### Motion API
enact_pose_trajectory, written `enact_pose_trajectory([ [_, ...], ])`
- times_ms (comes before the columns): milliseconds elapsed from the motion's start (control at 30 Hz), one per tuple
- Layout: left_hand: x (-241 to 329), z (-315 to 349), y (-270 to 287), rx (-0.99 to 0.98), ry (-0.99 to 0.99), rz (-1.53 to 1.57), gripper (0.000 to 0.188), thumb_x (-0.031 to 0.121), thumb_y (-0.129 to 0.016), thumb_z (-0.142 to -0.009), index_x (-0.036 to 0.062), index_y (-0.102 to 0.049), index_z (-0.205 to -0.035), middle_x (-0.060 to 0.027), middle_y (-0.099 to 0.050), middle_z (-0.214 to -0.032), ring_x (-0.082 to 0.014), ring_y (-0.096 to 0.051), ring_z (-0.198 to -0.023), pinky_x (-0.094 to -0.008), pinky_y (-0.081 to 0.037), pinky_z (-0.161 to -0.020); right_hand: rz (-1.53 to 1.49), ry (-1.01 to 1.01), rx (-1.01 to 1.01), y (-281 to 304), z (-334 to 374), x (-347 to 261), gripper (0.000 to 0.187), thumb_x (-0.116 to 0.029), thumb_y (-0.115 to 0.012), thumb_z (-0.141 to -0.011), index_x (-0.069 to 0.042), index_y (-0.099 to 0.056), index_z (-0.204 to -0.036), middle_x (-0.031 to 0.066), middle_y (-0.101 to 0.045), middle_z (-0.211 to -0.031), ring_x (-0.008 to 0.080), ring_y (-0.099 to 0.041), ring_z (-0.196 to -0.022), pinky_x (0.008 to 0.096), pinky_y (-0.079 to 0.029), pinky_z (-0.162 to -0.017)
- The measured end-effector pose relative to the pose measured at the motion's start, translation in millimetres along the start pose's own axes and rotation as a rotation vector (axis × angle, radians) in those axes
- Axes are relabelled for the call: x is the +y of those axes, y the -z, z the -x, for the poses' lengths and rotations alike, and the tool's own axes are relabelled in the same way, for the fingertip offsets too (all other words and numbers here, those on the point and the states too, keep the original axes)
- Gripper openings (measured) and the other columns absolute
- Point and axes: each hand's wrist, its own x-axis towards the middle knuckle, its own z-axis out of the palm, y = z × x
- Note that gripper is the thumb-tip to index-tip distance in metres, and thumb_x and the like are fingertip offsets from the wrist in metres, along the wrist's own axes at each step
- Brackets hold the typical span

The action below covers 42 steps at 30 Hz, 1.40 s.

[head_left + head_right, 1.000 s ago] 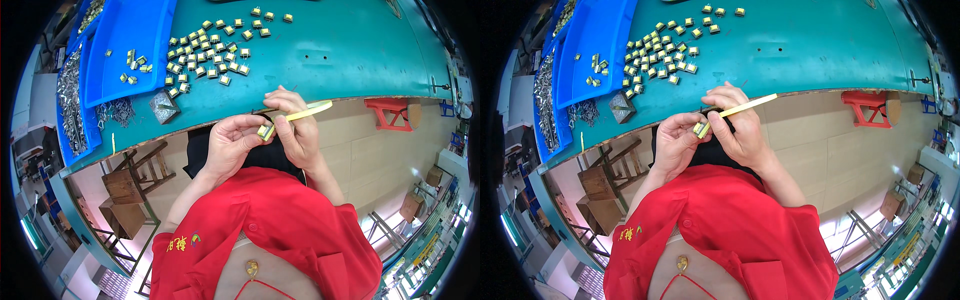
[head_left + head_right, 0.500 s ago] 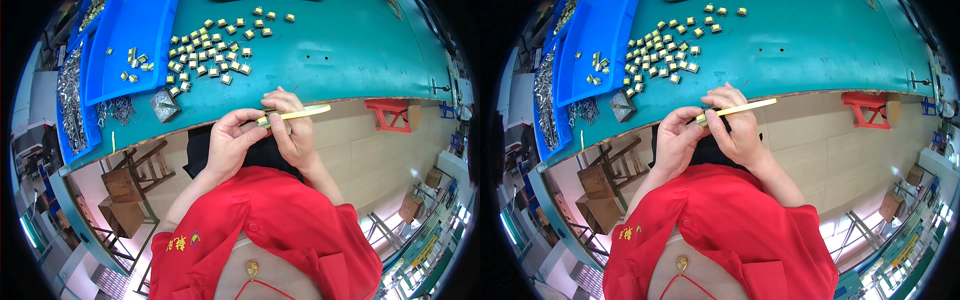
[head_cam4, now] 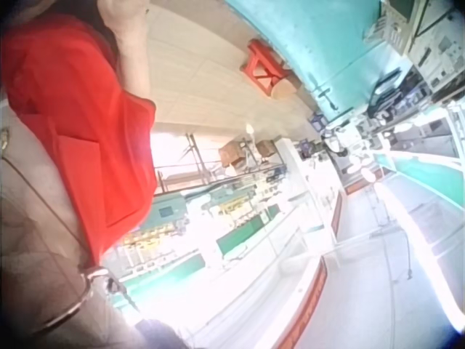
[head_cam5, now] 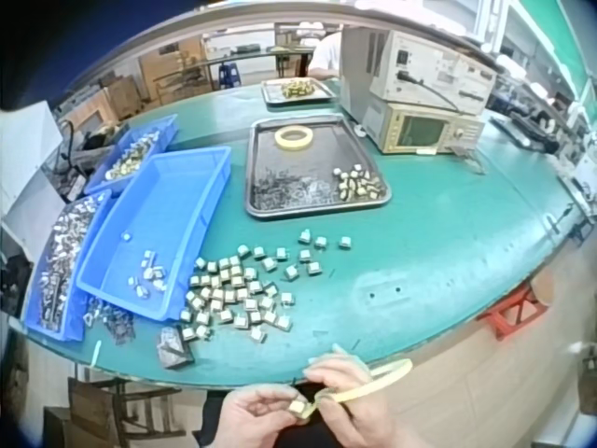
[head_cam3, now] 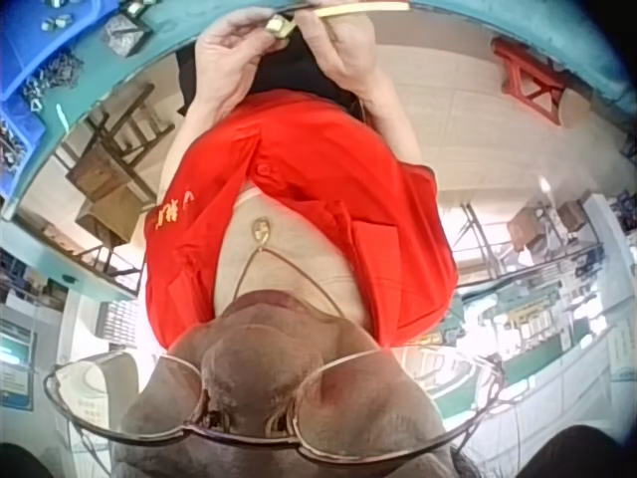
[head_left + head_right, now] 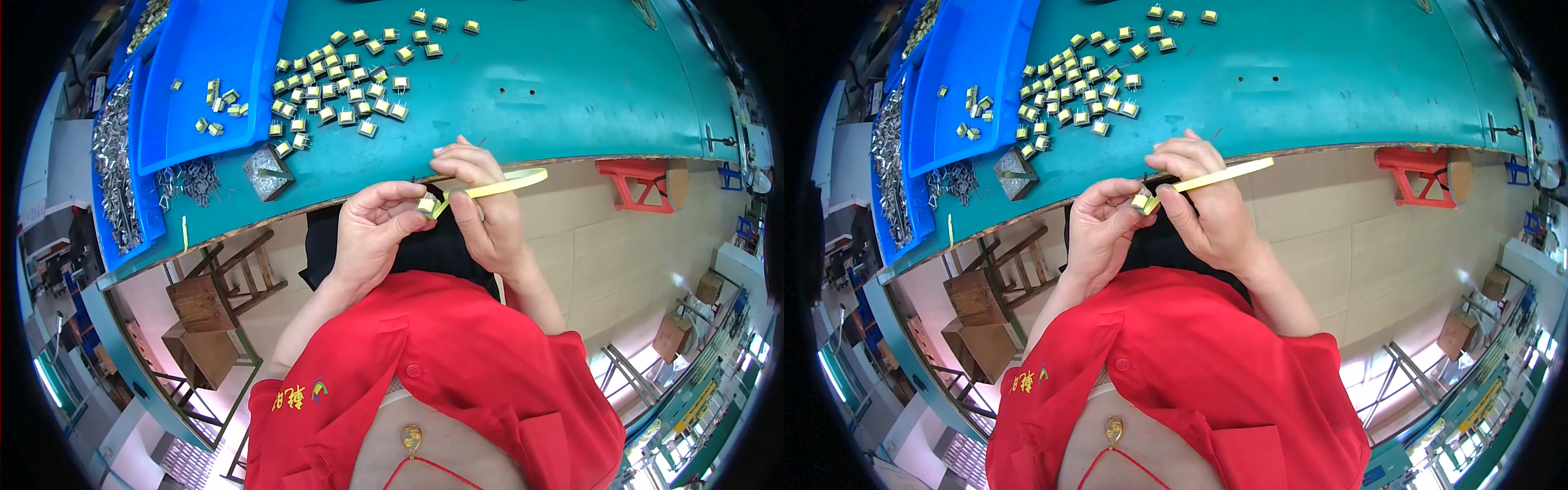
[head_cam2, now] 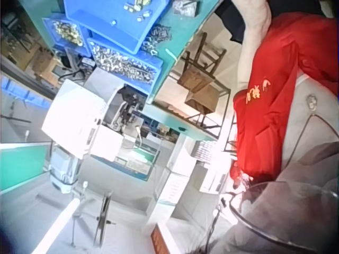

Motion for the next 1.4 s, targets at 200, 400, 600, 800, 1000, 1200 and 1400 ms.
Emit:
enact_pose_trajectory([
  [200,-0.2,0.6,0.3,-0.056,-0.03,0.036,0.024,-0.008,-0.062,-0.078,-0.0036,-0.059,-0.102,-0.0113,-0.064,-0.094,-0.0174,-0.064,-0.086,-0.0291,-0.054,-0.079,0.009,0.013,0.011,-2.1,-0.9,0.1,0.027,-0.017,-0.047,-0.091,0.001,-0.053,-0.11,0.0161,-0.056,-0.107,0.0305,-0.053,-0.104,0.0476,-0.033,-0.099],
  [400,-0.8,0.5,0.8,-0.088,-0.051,0.042,0.025,-0.009,-0.062,-0.077,-0.0042,-0.059,-0.102,-0.0121,-0.064,-0.095,-0.018,-0.064,-0.087,-0.0293,-0.053,-0.08,0.001,0.002,0.004,-2.9,-1.7,-1.4,0.026,-0.017,-0.047,-0.091,0.001,-0.053,-0.11,0.016,-0.056,-0.107,0.0304,-0.053,-0.103,0.0474,-0.034,-0.099],
  [600,-3.4,-0.4,3.0,-0.109,-0.064,0.037,0.024,-0.01,-0.061,-0.077,-0.0046,-0.059,-0.1,-0.0126,-0.064,-0.095,-0.0185,-0.063,-0.088,-0.029,-0.053,-0.08,-0.002,0.007,-0.001,-4.2,-1.2,-1.8,0.025,-0.013,-0.047,-0.09,0.002,-0.054,-0.109,0.0164,-0.057,-0.106,0.0304,-0.054,-0.102,0.0469,-0.036,-0.097],
  [800,-3.7,0.4,-7.3,-0.033,-0.055,0.024,0.025,-0.007,-0.061,-0.08,-0.0043,-0.057,-0.105,-0.0125,-0.062,-0.1,-0.0185,-0.063,-0.09,-0.0294,-0.052,-0.082,0.019,-0.018,0.045,-9.1,0.5,-0.9,0.021,-0.006,-0.048,-0.088,0.002,-0.055,-0.105,0.0161,-0.057,-0.104,0.0301,-0.055,-0.1,0.0463,-0.037,-0.096],
  [1000,0.2,1.8,-10.4,0.009,-0.048,-0.007,0.029,-0.007,-0.059,-0.081,-0.0045,-0.055,-0.11,-0.0132,-0.061,-0.103,-0.02,-0.063,-0.091,-0.0299,-0.052,-0.083,-0.099,-0.028,0.029,-7.4,0.8,-3.3,0.025,-0.011,-0.045,-0.089,0.004,-0.055,-0.106,0.0165,-0.056,-0.104,0.0294,-0.053,-0.102,0.0466,-0.035,-0.098],
  [1200,3.1,2.8,-5.2,0.015,-0.042,-0.07,0.029,-0.006,-0.06,-0.081,-0.0056,-0.055,-0.109,-0.0149,-0.062,-0.101,-0.021,-0.063,-0.09,-0.0308,-0.054,-0.08,-0.128,-0.053,-0.005,-0.8,1.7,-3.1,0.033,-0.019,-0.04,-0.092,0.004,-0.054,-0.11,0.0178,-0.055,-0.108,0.0303,-0.052,-0.105,0.0468,-0.031,-0.1],
  [1400,3.9,2.8,-1.5,-0.054,0.016,0.025,0.027,-0.005,-0.06,-0.081,-0.0065,-0.056,-0.108,-0.0159,-0.062,-0.101,-0.022,-0.064,-0.089,-0.0321,-0.055,-0.08,-0.022,-0.008,-0.011,1.0,0.0,1.2,0.027,-0.017,-0.049,-0.09,0.0,-0.053,-0.11,0.0159,-0.053,-0.106,0.0327,-0.051,-0.102,0.0477,-0.033,-0.097],
])
